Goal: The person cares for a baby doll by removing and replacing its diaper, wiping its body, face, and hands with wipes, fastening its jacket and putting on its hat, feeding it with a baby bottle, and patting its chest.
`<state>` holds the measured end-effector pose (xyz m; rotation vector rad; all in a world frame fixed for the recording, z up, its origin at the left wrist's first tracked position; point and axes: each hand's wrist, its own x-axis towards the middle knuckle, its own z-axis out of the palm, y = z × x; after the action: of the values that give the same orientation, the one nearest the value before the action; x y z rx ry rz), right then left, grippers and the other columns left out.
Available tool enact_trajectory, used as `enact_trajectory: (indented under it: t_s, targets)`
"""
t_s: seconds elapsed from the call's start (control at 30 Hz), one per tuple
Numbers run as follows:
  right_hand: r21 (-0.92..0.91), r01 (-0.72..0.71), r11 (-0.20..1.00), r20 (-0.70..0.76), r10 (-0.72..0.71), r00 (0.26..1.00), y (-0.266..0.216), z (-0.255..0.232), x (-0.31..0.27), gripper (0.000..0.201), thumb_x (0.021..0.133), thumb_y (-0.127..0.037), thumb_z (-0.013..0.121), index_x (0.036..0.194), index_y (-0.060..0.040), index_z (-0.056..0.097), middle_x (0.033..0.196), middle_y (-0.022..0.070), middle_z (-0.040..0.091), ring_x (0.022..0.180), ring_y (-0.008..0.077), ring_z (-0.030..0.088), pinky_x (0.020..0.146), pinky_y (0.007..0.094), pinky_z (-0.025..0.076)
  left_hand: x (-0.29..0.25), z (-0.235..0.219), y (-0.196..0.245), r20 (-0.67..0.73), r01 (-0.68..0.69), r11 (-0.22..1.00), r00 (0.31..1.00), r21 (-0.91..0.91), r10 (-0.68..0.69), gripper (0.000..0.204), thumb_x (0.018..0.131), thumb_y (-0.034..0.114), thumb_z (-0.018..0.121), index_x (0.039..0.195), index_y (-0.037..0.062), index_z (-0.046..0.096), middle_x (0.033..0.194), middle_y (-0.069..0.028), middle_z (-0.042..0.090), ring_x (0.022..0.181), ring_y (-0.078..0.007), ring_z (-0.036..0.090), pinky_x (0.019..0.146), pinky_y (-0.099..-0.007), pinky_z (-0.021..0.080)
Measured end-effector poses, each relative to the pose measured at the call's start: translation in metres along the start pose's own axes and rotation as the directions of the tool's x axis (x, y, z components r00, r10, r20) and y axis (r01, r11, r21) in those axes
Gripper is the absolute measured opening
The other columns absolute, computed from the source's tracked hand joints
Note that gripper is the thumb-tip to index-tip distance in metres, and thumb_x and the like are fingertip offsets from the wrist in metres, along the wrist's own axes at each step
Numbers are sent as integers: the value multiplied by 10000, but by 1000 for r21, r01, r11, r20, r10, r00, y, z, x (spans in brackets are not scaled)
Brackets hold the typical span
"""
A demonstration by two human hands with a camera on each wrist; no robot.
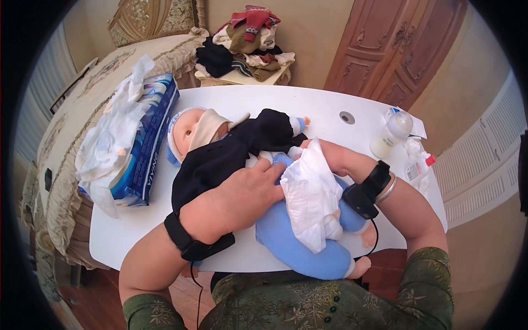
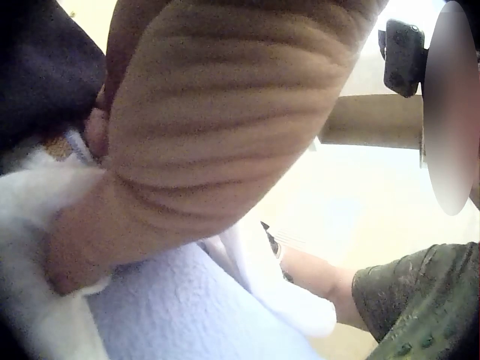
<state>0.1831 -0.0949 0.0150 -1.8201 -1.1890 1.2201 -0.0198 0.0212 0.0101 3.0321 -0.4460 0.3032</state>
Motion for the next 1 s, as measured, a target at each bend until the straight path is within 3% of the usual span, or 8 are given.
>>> enact_trajectory:
  t_s: [0.23,0.33,0.4,0.5,0.6,0.73,0.83,1.0]
  targets:
    - [117,83,990,-277,-48,960,79,-25,44,223,834,-163,646,1010,-32,611,940,121,651,887,190,608,798,324,500,-2,4,6,-12,21,999,1000,44,-21,370,723,44,580,1092,40,605,1255,-159,502,1024,-288,535,771,-319,527]
    - [-202,211,956,-331,-269,904,83,-19,39,106,805,-117,660,765,-62,578,787,43,577,685,156,579,676,279,507,-4,3,6,-25,19,999,1000,49,-18,354,722,47,579,1074,26,607,1253,-169,501,1022,-285,535,772,-316,526]
    - [-786,195,587,-236,-575,783,65,-17,19,117,826,-127,659,775,-52,585,809,54,595,746,137,596,708,281,508,-3,4,7,-29,20,999,999,46,-18,351,722,47,579,1070,21,607,1253,-171,500,1022,-284,535,771,-315,525]
    - [-550,91,831,-147,-203,968,33,-13,9,153,832,-177,678,846,-30,639,896,72,637,839,133,612,765,290,502,-4,4,8,-33,27,999,999,44,-26,343,722,48,577,1062,13,608,1253,-174,500,1022,-282,535,771,-314,524]
    - [-353,255,900,53,-252,966,53,-9,23,270,783,-227,700,991,-55,684,927,148,683,888,289,636,820,369,484,-2,4,9,-11,33,998,999,51,-32,324,725,51,573,1044,6,613,1252,-174,502,1023,-281,535,770,-316,524]
    - [-484,62,873,-13,-78,997,64,-18,28,258,820,-223,661,1022,-64,681,942,138,683,863,293,637,820,373,483,-2,7,9,-41,33,997,999,64,-30,283,730,58,568,1002,2,624,1240,-175,509,1015,-280,540,766,-312,524]
    - [-754,55,654,-23,-109,994,40,-21,12,217,866,-195,600,1017,-52,662,939,128,678,863,267,638,812,355,486,-3,5,8,-25,30,998,999,58,-29,280,732,58,566,1000,3,623,1249,-179,509,1010,-280,544,764,-310,524]
    - [-19,308,951,-193,-306,932,35,-17,18,148,947,-189,522,900,-49,542,881,79,641,829,150,625,738,287,502,-3,6,9,-28,31,996,999,79,-29,283,734,68,566,1006,19,624,1269,-186,507,1014,-278,546,769,-305,521]
